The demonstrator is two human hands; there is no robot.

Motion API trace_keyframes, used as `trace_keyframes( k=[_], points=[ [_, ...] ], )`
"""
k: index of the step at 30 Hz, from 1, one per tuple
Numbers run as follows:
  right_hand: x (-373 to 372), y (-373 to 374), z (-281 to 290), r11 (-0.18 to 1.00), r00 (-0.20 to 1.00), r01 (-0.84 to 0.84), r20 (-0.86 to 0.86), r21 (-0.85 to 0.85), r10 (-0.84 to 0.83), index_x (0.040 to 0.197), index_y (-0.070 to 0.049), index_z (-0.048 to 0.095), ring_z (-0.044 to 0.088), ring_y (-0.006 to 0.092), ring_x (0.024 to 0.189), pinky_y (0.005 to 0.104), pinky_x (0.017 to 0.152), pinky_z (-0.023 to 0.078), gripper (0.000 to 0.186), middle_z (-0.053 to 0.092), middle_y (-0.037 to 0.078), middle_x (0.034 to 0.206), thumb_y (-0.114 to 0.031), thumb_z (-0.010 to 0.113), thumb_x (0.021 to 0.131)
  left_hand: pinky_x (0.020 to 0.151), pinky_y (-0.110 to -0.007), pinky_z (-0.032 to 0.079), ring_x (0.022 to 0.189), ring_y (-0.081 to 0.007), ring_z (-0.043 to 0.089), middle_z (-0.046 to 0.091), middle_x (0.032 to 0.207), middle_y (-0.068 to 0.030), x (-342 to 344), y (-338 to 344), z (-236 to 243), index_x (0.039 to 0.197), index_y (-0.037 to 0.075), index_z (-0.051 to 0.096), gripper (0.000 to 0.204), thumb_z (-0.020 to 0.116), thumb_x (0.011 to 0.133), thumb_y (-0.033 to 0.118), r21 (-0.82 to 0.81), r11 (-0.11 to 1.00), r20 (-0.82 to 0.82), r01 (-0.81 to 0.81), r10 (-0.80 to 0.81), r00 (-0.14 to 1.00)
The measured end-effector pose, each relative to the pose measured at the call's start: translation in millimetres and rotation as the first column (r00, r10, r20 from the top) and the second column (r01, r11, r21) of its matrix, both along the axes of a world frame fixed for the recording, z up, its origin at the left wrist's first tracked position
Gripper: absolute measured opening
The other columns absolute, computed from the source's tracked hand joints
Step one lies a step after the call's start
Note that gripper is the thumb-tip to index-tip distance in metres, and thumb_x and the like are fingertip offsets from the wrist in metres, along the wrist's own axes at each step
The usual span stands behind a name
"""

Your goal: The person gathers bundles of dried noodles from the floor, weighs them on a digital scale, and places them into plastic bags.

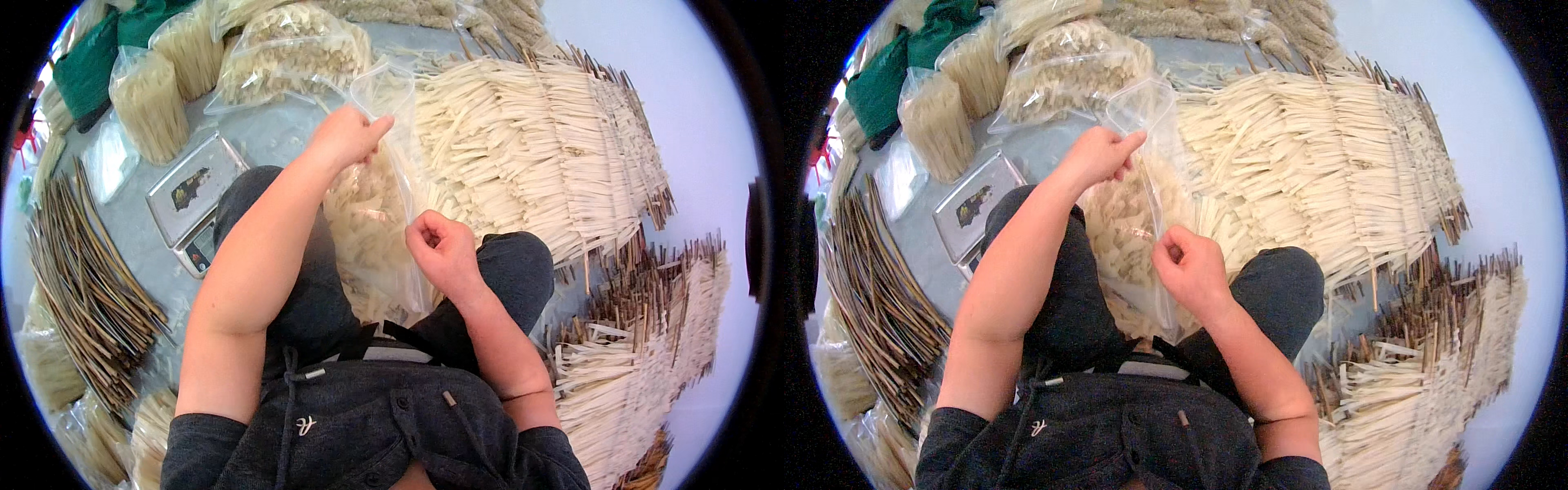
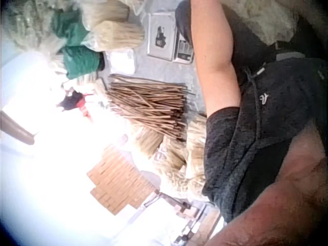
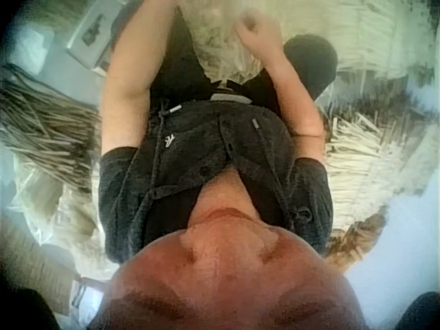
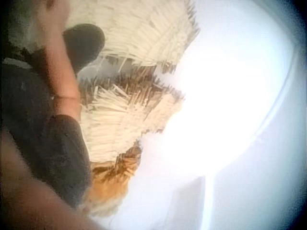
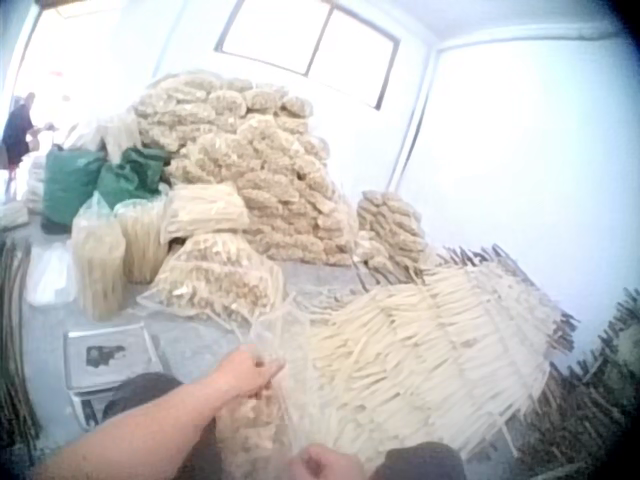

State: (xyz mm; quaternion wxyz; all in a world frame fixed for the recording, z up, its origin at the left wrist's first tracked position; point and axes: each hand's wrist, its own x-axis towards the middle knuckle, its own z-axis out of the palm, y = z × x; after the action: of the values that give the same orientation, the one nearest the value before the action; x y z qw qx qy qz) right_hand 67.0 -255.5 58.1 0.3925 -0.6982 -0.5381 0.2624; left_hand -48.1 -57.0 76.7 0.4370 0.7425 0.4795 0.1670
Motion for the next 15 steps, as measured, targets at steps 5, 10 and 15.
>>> trace_keyframes(
  k=[5,10,15],
  points=[
    [6,-5,-7,0.999,0.988,0.031,-0.151,0.029,-0.026,0.074,0.000,0.058,0.050,0.0053,0.054,0.0238,0.050,0.040,0.013,0.057,0.001,0.059,-0.008,0.062,0.082,0.061,-0.041,0.051,0.062,-0.0337,0.062,0.063,0.072,-0.0181,-44,-103,8,0.077,0.004,0.064,0.034,0.062,0.082,0.037,0.304,0.900,-0.046,0.314,-0.315,0.948],
    [-9,0,-5,0.999,0.977,-0.003,-0.212,0.035,0.010,0.075,0.000,0.059,0.049,0.0052,0.054,0.0237,0.050,0.040,0.011,0.056,0.000,0.058,-0.008,0.062,0.082,0.053,-0.039,0.051,0.057,-0.0295,0.064,0.061,0.059,-0.0132,-54,-183,-1,0.070,0.007,0.061,0.041,0.066,0.077,0.047,0.364,0.735,-0.277,0.573,-0.502,0.819],
    [-15,-4,-4,0.998,0.994,0.007,-0.108,0.058,-0.001,0.073,0.000,0.056,0.050,0.0066,0.052,0.0257,0.049,0.041,0.014,0.056,0.004,0.058,-0.009,0.063,0.082,0.047,-0.039,0.049,0.053,-0.0279,0.062,0.059,0.056,-0.0117,-48,-194,-34,0.068,0.006,0.059,0.033,0.064,0.081,0.036,0.563,0.696,-0.137,0.445,-0.452,0.881]
  ],
)
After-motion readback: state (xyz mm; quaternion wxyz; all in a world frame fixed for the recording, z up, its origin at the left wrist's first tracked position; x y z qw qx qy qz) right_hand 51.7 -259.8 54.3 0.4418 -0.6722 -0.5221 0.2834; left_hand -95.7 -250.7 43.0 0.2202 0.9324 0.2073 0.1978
